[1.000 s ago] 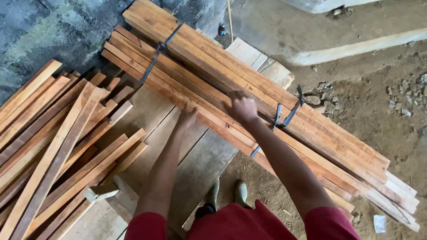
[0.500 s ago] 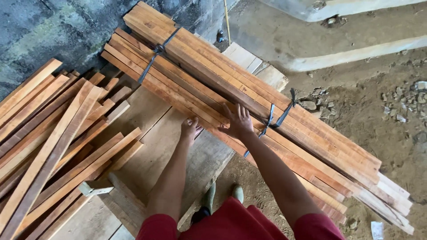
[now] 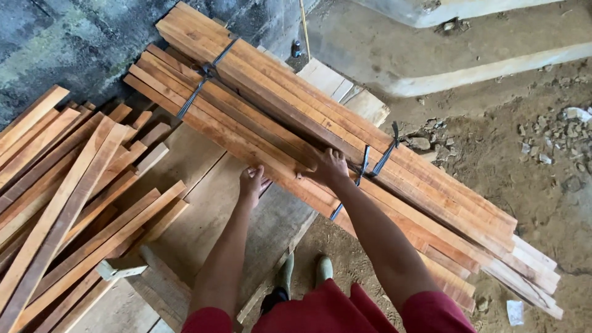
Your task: Bundling thin wood strips using straps and organizing them on a workbench.
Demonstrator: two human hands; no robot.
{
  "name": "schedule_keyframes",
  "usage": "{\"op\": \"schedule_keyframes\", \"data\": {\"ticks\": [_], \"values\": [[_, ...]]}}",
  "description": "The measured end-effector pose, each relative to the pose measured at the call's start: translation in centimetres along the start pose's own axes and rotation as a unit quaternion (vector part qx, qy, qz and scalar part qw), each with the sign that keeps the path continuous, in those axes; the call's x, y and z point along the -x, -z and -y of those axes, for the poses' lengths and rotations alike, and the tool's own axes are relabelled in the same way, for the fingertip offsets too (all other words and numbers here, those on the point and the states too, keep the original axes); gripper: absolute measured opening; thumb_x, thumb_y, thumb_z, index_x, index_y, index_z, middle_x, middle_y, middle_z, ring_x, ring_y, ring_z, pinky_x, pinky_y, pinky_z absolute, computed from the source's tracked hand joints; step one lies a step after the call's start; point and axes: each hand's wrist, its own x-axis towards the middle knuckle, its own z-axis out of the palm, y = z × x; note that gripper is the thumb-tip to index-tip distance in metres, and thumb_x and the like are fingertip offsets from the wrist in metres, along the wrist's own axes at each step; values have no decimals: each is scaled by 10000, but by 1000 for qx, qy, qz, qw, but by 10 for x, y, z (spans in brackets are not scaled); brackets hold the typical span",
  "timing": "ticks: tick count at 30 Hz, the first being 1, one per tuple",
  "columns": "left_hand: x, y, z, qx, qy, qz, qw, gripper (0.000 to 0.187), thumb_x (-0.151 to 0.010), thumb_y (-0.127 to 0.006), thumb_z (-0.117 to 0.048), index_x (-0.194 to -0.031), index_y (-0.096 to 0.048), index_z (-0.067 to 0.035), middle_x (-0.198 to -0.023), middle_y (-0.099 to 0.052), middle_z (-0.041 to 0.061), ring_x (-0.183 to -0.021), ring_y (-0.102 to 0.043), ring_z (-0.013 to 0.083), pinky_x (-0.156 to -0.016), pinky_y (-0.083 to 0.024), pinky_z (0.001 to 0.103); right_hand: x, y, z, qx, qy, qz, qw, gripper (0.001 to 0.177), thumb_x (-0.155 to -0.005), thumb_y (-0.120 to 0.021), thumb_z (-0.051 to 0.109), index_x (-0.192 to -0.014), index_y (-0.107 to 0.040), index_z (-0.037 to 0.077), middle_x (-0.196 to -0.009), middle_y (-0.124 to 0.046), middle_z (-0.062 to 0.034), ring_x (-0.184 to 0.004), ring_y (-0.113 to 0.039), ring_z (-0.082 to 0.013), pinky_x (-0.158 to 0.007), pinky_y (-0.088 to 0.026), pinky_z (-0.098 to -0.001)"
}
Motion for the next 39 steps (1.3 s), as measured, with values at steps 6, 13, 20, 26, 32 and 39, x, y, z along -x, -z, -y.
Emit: {"op": "schedule_keyframes", "data": {"ticks": [6, 13, 20, 26, 32, 39], "values": [[9, 21, 6, -27, -14, -10, 999, 738, -975, -766, -347, -1446, -387, 76, -1407, -385, 345, -1178, -563, 600, -936, -544, 692, 9, -9, 12, 19, 21, 72, 997, 948, -814, -488, 879, -1623, -234, 456, -1503, -520, -152, -1407, -517, -342, -1157, -342, -479], [-11, 29, 33, -25, -60, -28, 998, 730, -947, -822, -341, -1397, -428, 78, -1288, -484, 366, -1070, -628, 588, -851, -597, 655, -4, -106, 4, 86, 106, -229, 964, 1073, -704, -696, 817, -1488, -411, 142, -1439, -394, -274, -1320, -433, -490, -1017, -431, -624], [-35, 19, 42, -65, -87, -72, 991, 641, -948, -799, -300, -1343, -482, 92, -1112, -585, 328, -839, -712, 510, -701, -651, 618, 25, -93, 10, 73, 136, -121, 981, 1318, -676, -578, 926, -1680, -109, 212, -1653, -201, -328, -1547, -121, -519, -1168, -65, -780], [-20, 18, 15, -254, -105, -16, 961, 521, -950, -723, -459, -1124, -701, 32, -1017, -730, 305, -763, -766, 350, -594, -662, 459, 9, -113, 6, 145, 166, -280, 934, 1304, -613, -722, 777, -1653, -245, 151, -1595, -294, -385, -1494, -272, -560, -1178, -169, -758], [-40, 36, 40, -407, -96, -38, 908, 732, -972, -569, -675, -1258, -648, -6, -1247, -684, 283, -1165, -653, 469, -953, -559, 600, 42, -111, 30, 101, 129, -169, 972, 1334, -601, -803, 724, -1669, -150, 264, -1669, -141, -303, -1538, -89, -546, -1185, -66, -784], [27, -19, -16, -382, -146, -100, 907, 437, -1011, -571, -374, -1226, -658, -3, -1149, -722, 288, -1093, -684, 472, -926, -556, 606, 19, -155, 15, 101, 129, -106, 981, 1219, -616, -836, 271, -1654, -198, 245, -1659, -150, -324, -1518, -78, -594, -1092, -80, -878]]}}
